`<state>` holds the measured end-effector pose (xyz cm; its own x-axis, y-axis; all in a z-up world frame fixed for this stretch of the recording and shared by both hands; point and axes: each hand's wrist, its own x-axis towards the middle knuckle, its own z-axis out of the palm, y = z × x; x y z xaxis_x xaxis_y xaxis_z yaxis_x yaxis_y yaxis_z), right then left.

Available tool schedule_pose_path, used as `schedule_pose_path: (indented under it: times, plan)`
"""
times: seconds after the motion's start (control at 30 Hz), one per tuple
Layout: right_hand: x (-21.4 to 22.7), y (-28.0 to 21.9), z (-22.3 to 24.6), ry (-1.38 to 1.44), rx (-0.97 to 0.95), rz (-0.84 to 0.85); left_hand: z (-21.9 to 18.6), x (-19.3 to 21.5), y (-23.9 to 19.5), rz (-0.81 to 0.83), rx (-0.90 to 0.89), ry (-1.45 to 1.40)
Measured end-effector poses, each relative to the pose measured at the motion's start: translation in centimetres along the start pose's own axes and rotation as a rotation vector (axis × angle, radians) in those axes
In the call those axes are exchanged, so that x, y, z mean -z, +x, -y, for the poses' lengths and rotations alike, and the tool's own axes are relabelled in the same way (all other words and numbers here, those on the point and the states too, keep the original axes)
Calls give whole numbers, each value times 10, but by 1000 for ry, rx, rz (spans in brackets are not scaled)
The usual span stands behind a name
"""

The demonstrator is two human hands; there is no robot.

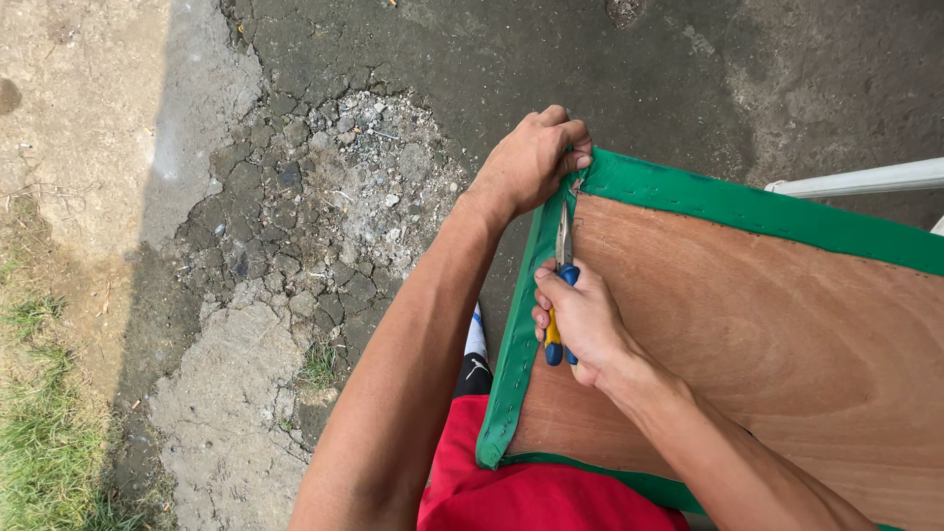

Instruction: The person uses pliers and a screwdriver to remove staples from the green fabric edge of a wooden board. They work along the perimeter, pulling out staples one by one and occasionally switching tools to pry the fabric away from the wood.

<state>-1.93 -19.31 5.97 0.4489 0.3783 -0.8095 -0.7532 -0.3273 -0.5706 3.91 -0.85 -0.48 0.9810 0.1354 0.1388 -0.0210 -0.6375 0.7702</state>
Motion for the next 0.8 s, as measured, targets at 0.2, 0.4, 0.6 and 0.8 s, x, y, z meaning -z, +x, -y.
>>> schedule_pose_path:
  times: [0.2,0.4,0.6,0.8]
  plan:
    - [40,7,60,55,-288,283,2,-6,-2,-39,71,-23]
    - [69,36,102,-235,-480,316,16,-17,4,7,85,-35]
    - [73,43,95,-825,-189,323,16,-18,5,0,89,-45]
    - [65,16,72,-1475,498,-75,18,-21,1,-25,65,-30]
